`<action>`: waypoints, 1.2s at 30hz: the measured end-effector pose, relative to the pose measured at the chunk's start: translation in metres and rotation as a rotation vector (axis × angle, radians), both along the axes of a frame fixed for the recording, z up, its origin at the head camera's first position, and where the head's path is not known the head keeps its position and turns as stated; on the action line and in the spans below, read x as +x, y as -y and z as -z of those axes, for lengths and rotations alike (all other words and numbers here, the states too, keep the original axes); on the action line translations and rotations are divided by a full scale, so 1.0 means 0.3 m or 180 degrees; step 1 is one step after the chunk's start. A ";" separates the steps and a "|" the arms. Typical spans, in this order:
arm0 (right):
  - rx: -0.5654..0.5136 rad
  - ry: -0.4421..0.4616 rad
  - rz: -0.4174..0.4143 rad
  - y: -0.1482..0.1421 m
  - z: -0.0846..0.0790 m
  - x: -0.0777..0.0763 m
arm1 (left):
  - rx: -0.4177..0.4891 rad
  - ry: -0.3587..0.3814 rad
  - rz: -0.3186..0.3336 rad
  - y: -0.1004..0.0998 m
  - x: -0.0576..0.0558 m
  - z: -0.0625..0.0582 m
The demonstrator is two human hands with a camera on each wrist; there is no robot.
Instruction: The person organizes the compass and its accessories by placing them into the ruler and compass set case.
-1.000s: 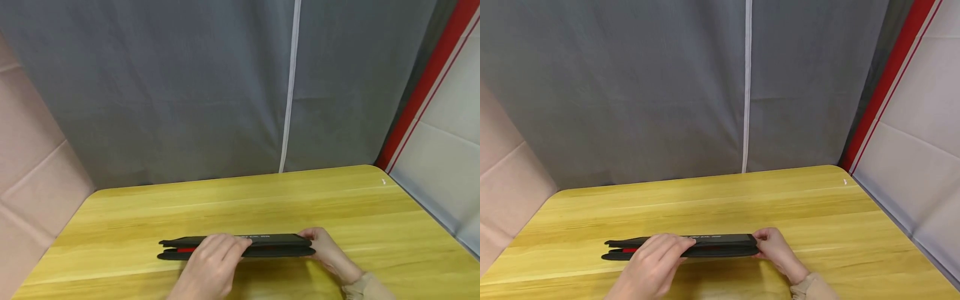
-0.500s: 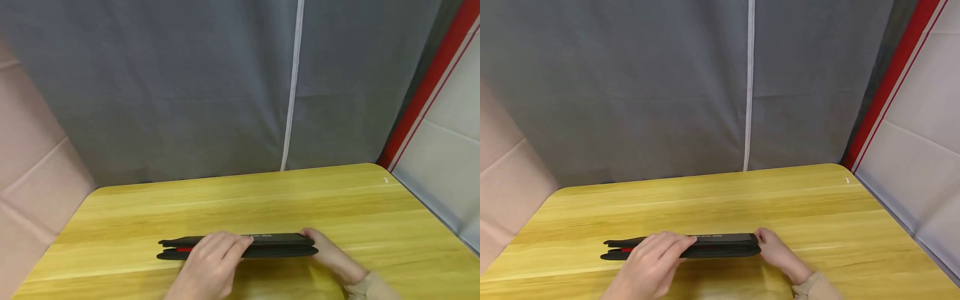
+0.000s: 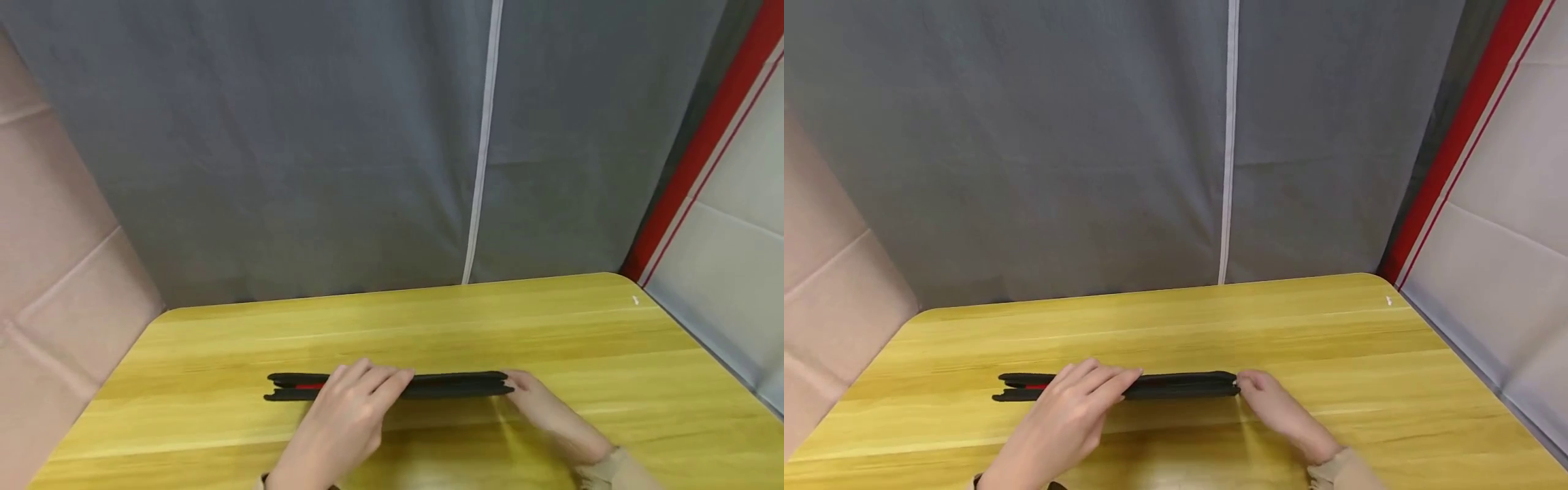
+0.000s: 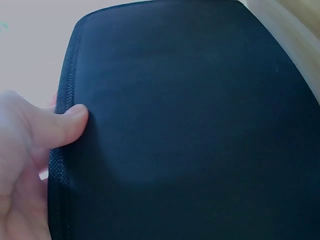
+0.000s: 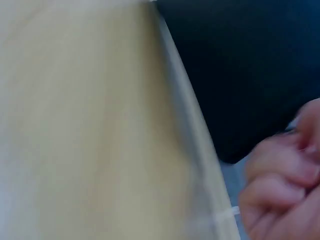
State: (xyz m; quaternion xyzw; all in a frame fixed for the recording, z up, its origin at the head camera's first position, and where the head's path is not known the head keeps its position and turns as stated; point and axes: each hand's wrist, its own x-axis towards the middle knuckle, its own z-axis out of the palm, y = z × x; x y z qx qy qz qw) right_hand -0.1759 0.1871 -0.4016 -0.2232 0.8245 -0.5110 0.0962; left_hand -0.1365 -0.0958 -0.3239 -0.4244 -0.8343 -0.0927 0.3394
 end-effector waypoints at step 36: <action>0.1455 -0.3155 0.0185 0.131 -0.314 0.094 | 0.0189 0.0656 0.0188 -0.149 -0.068 -0.015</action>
